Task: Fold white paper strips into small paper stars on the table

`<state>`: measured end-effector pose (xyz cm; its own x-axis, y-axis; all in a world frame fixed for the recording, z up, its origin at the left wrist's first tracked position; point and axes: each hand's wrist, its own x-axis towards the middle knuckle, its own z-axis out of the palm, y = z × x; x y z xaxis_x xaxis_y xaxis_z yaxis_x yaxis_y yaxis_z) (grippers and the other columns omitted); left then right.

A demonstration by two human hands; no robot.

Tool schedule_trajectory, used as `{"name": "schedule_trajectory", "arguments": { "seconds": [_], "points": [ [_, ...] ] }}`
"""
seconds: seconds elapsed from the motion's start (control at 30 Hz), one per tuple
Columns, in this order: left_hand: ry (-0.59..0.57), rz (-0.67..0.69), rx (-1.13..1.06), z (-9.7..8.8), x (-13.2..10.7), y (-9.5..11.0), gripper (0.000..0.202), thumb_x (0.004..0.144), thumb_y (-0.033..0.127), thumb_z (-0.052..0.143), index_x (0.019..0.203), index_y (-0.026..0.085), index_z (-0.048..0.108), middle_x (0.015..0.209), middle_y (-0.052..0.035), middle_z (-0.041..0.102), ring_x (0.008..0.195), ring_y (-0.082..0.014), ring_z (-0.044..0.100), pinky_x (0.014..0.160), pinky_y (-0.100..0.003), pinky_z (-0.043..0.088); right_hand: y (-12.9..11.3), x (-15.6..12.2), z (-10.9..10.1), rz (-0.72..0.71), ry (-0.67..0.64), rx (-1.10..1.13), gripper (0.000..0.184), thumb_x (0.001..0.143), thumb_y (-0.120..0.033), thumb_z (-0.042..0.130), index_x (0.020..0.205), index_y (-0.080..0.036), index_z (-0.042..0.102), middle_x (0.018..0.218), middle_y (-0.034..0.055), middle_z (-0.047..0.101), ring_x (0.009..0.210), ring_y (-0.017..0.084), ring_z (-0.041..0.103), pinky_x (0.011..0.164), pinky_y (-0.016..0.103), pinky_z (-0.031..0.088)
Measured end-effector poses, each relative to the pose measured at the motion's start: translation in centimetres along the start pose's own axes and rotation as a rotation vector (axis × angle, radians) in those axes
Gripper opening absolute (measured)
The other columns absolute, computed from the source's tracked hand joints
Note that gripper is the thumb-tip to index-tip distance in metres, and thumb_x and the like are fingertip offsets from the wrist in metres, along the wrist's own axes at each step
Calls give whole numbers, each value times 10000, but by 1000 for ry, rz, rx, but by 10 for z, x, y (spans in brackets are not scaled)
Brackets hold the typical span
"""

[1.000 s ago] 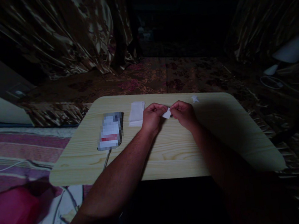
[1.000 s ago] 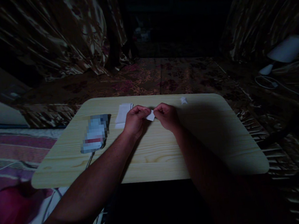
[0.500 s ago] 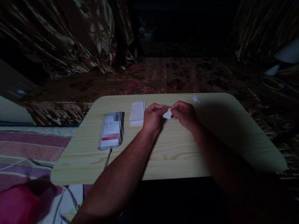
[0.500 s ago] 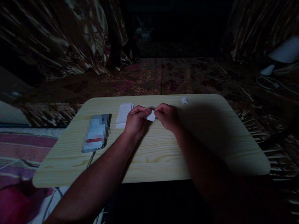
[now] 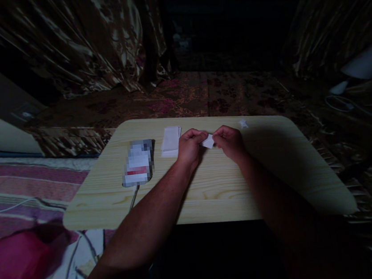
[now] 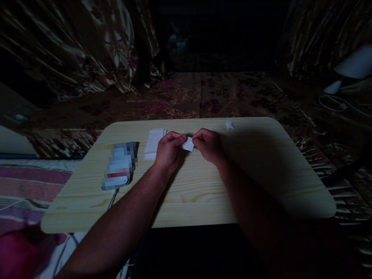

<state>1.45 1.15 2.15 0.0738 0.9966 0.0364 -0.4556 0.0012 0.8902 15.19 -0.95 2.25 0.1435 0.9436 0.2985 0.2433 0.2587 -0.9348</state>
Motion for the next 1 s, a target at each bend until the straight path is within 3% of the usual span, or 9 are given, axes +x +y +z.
{"name": "schedule_trajectory", "arguments": {
  "seconds": [0.3, 0.53, 0.77, 1.0],
  "points": [
    [-5, 111, 216, -5, 2, 0, 170, 623, 263, 745, 648, 143, 627, 646, -11, 654, 580, -103, 546, 581, -250, 429, 2, 1, -1, 5, 2, -26, 80, 693, -255, 615, 670, -180, 606, 532, -46, 555, 470, 88, 463, 471, 213, 349],
    [5, 75, 237, -7, 6, -3, 188, 619, 277, 751, 655, 131, 637, 624, -8, 643, 561, -101, 542, 566, -248, 422, -2, 0, -3, 10, -3, -21, 78, 685, -251, 607, 679, -174, 620, 556, -34, 582, 489, 95, 487, 480, 216, 360],
    [-67, -13, 244, -9, 8, 0, 325, 567, 362, 819, 598, 128, 595, 581, -2, 601, 532, -81, 499, 555, -236, 388, -10, 1, -7, 121, 5, -9, 68, 653, -237, 601, 662, -170, 608, 512, -36, 571, 448, 99, 473, 441, 218, 341],
    [-90, -16, 308, -12, 10, -3, 351, 587, 403, 809, 608, 134, 583, 588, -4, 593, 519, -82, 481, 520, -236, 367, -9, 1, -8, 124, 5, -5, 59, 638, -225, 593, 642, -167, 604, 525, -23, 592, 452, 95, 472, 452, 219, 349]
  ]
}}
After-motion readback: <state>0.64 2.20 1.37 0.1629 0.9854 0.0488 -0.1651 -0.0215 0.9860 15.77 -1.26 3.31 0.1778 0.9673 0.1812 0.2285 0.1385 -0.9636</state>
